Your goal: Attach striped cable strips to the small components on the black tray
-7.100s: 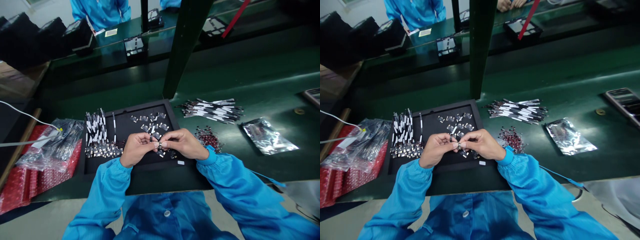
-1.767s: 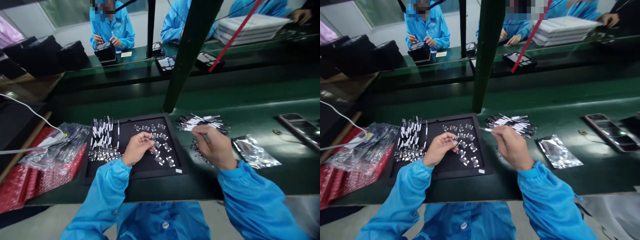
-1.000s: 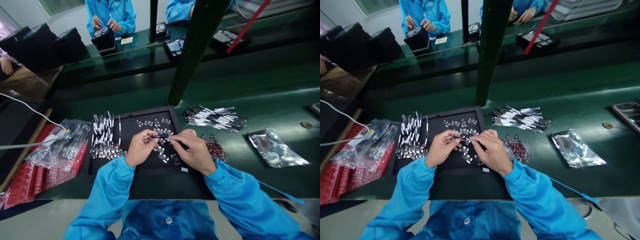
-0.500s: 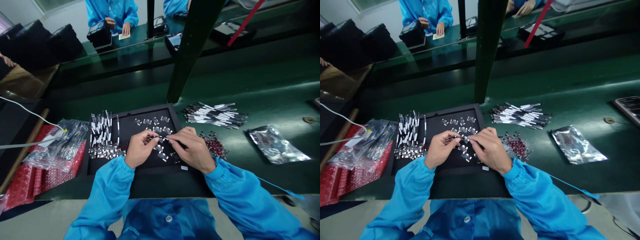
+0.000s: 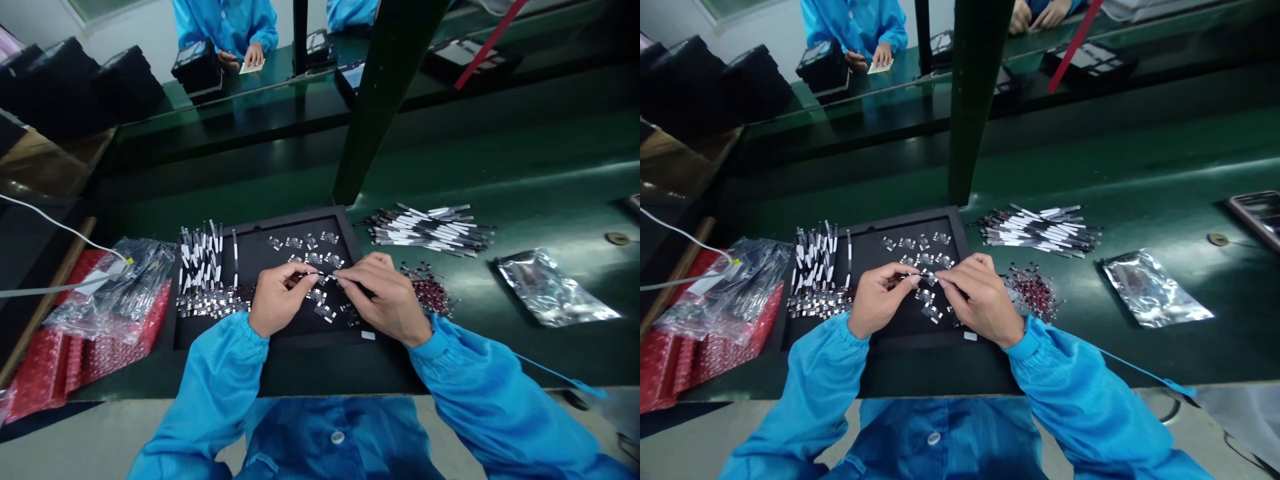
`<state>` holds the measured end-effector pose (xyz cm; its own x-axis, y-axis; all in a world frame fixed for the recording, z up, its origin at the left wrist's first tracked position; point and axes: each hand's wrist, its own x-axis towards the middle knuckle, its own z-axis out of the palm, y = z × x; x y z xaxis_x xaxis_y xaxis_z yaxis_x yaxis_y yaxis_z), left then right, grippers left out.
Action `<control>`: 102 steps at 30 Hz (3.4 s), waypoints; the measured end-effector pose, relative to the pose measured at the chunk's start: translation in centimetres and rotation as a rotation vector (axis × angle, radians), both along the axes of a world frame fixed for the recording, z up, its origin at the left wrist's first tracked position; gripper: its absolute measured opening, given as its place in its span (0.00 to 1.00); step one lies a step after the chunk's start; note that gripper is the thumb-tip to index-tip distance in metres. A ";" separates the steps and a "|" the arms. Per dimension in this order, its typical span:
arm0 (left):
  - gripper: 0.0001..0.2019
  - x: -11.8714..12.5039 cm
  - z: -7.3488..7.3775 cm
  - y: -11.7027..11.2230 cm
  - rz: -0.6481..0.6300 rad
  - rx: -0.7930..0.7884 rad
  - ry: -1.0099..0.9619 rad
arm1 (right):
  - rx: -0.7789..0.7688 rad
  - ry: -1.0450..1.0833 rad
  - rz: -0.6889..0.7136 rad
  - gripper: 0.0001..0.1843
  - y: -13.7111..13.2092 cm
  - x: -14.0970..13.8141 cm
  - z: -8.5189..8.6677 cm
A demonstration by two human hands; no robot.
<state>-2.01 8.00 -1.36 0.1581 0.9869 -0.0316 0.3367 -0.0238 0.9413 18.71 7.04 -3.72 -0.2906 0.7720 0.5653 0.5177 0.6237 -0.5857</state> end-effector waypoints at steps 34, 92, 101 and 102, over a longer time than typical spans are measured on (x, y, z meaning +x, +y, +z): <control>0.02 -0.2 0.2 0.2 -0.044 0.333 -0.121 | 0.102 0.049 0.058 0.15 -0.3 0.0 0.0; 0.11 -0.3 0.4 1.2 0.231 0.089 -0.312 | -0.494 -0.536 -0.445 0.06 -0.2 15.0 -1.2; 0.10 -0.5 -0.1 1.3 0.201 0.087 -0.337 | -0.417 -0.633 -0.616 0.13 -0.5 14.5 -0.6; 0.10 -0.5 -0.1 1.3 0.201 0.087 -0.336 | -0.397 -0.673 -0.647 0.12 -0.4 14.3 -0.4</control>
